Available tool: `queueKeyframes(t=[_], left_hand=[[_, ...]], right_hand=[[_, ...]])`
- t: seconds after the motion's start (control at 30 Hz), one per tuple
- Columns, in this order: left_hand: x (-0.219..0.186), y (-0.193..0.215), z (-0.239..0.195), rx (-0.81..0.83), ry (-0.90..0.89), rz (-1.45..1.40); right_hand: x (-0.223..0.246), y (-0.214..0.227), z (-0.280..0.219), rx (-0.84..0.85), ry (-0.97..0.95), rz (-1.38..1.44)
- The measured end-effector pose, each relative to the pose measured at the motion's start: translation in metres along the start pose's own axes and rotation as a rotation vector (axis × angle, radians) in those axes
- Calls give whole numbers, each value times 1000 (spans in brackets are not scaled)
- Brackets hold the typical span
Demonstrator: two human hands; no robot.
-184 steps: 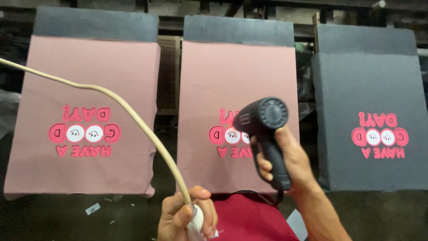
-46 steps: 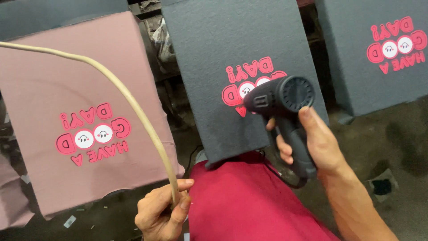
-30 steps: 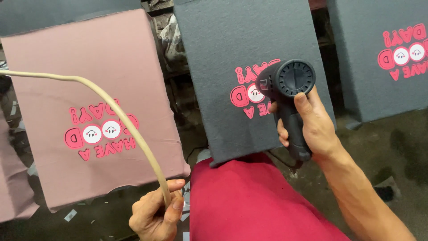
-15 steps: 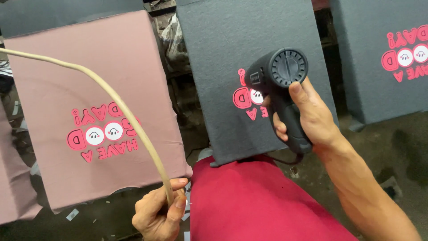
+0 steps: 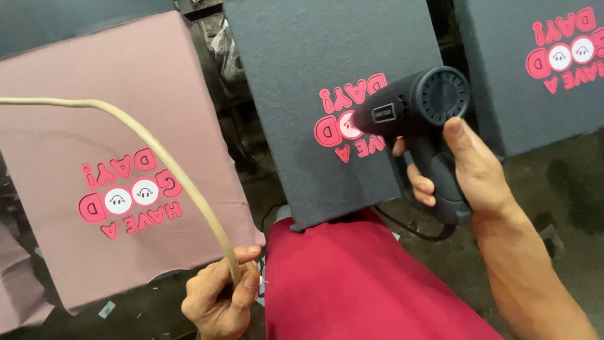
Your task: Using a heat gun to dry the ink on screen-printed t-shirts
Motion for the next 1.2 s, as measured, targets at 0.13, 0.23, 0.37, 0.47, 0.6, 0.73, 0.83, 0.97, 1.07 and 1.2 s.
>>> queueKeyframes(t=[0.13,0.23,0.37,0.47,0.6,0.73,0.83,0.97,1.07,1.2], left_hand=[[-10,-4,8,10,22,35],[-9,-4,5,-28,0,-32],[-8,-7,3,-41,56,-10],[-11,-13,8,-53,77,-7],[-18,-19,11,-88,79,-9],[-13,-17,5,-87,62,-20],[-11,-21,9,-76,115,-28],[-14,-32,20,-29,112,-4],[-14,-37,25,-31,112,-2],[-13,-39,27,-31,101,-11]], right_hand=[[-3,11,-1,50,-70,128],[2,27,-1,-105,62,36],[8,36,-6,-312,93,-49],[2,31,-14,-177,46,27],[-1,30,-26,-23,-38,104],[1,50,-28,-260,81,13],[-6,51,-28,-379,85,-33],[-23,14,-29,-68,17,168],[-24,-5,-27,70,-67,254],[-17,26,-26,-28,-42,142]])
Point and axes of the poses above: each hand's wrist, its own z-axis towards the middle knuckle, its own y-axis out of the back of the hand, x = y × z, the point moved 2 cm from there along z, towards the middle knuckle, and after that the axes turned 10 degrees about -y, right-handed, at the moved point
